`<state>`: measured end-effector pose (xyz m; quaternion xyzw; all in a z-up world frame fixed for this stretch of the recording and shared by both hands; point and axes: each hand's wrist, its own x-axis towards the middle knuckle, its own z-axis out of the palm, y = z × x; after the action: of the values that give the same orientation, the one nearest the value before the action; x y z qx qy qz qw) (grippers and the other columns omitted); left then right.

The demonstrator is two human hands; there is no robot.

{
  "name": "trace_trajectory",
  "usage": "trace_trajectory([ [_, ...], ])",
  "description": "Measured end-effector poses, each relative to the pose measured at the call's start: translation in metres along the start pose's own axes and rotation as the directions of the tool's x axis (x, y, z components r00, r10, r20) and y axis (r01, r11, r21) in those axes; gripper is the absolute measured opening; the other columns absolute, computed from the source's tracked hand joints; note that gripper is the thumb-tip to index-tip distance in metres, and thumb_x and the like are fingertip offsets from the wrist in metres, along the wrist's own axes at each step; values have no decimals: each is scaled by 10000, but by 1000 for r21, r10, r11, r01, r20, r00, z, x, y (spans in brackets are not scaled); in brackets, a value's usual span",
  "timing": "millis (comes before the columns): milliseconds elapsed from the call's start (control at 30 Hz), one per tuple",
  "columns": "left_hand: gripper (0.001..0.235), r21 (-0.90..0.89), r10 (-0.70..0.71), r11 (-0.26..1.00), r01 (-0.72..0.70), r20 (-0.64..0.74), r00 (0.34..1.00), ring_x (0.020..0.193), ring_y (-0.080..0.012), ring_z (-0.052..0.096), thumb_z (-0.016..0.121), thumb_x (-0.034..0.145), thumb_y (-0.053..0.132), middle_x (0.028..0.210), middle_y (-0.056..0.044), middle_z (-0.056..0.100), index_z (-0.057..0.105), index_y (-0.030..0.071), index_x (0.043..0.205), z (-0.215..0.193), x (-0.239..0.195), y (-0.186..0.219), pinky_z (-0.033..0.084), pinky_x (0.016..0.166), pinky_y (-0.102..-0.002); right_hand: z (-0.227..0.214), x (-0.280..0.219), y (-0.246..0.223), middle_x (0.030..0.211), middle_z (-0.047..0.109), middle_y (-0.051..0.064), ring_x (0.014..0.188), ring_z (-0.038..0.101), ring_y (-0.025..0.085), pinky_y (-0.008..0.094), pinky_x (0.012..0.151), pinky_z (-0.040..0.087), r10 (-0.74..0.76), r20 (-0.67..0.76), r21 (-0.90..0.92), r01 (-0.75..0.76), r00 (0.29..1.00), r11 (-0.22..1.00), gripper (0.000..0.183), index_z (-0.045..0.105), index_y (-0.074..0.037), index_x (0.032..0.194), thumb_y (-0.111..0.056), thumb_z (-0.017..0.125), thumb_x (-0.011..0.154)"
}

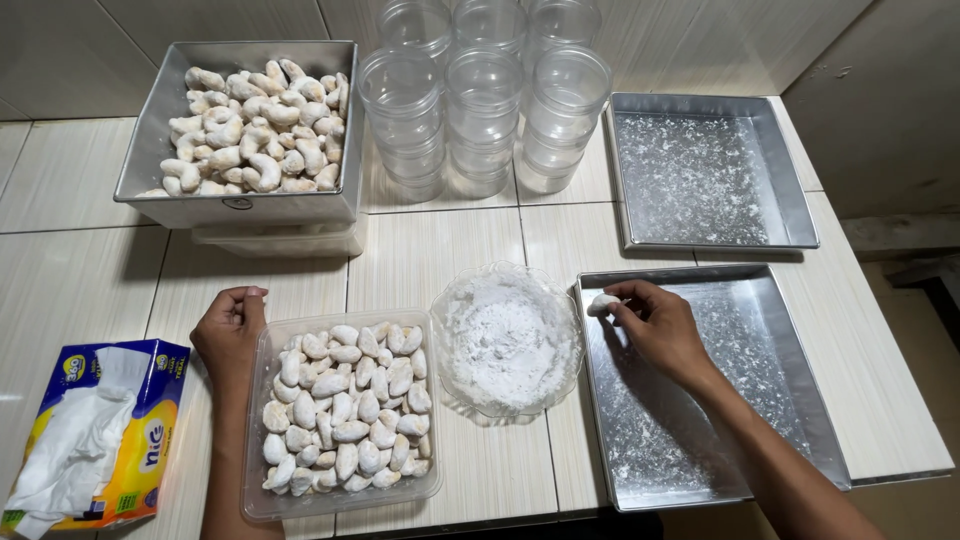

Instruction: Wiping a plastic container and coating snacks with powdered sugar before placing them on a tray

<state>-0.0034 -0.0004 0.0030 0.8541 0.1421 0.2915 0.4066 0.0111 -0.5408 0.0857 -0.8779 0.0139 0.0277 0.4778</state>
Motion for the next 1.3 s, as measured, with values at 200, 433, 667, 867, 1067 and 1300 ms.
trace_trajectory([
  [200, 118, 7, -19, 1000, 19, 1, 1000, 720, -206, 646, 679, 1090, 155, 722, -64, 662, 771, 131, 1021, -2, -3, 8, 522, 785, -372, 10, 3, 10, 843, 792, 123, 772, 761, 249, 346, 699, 570, -21, -49, -85, 17, 999, 996, 230, 789, -123, 1131, -128, 760, 903],
  [433, 147, 41, -42, 998, 42, 15, 999, 730, -165, 605, 652, 1089, 176, 719, -28, 634, 781, 114, 1057, -1, -1, 7, 467, 755, -341, 9, 10, 33, 977, 745, 91, 881, 725, 277, 386, 754, 549, -245, -7, -247, 235, 970, 940, 238, 760, -106, 1104, -189, 770, 881],
  [667, 179, 63, -43, 997, 41, 24, 999, 643, -84, 490, 641, 1095, 201, 688, 38, 570, 789, 103, 1075, -1, -1, 5, 384, 649, -277, 10, 12, 31, 1030, 700, 47, 799, 675, 202, 340, 654, 545, -341, 51, -301, 341, 938, 891, 279, 738, -100, 1126, -282, 738, 916],
  [867, 163, 61, 12, 998, -14, 29, 1000, 658, -84, 504, 643, 1109, 166, 726, 30, 609, 789, 96, 1097, 0, 0, -9, 389, 659, -276, 12, 14, 33, 1060, 696, 61, 897, 693, 228, 359, 710, 559, -401, 54, -312, 397, 914, 863, 271, 725, -96, 1141, -258, 737, 924],
  [1067, 167, 67, -7, 998, 5, 27, 1000, 696, -106, 553, 646, 1106, 180, 761, 6, 647, 790, 98, 1087, -1, -1, -2, 408, 670, -294, 10, 13, 30, 1068, 688, 55, 928, 688, 225, 353, 749, 542, -400, 57, -285, 399, 915, 871, 251, 723, -92, 1152, -166, 743, 913],
  [1300, 173, 61, -14, 998, 13, 14, 1000, 658, -108, 515, 646, 1093, 173, 717, 6, 614, 793, 84, 1070, -1, -1, 3, 388, 642, -302, 3, 1, 10, 1097, 675, 64, 947, 702, 231, 334, 767, 562, -400, 63, -280, 401, 914, 872, 267, 718, -99, 1168, -96, 723, 901],
])
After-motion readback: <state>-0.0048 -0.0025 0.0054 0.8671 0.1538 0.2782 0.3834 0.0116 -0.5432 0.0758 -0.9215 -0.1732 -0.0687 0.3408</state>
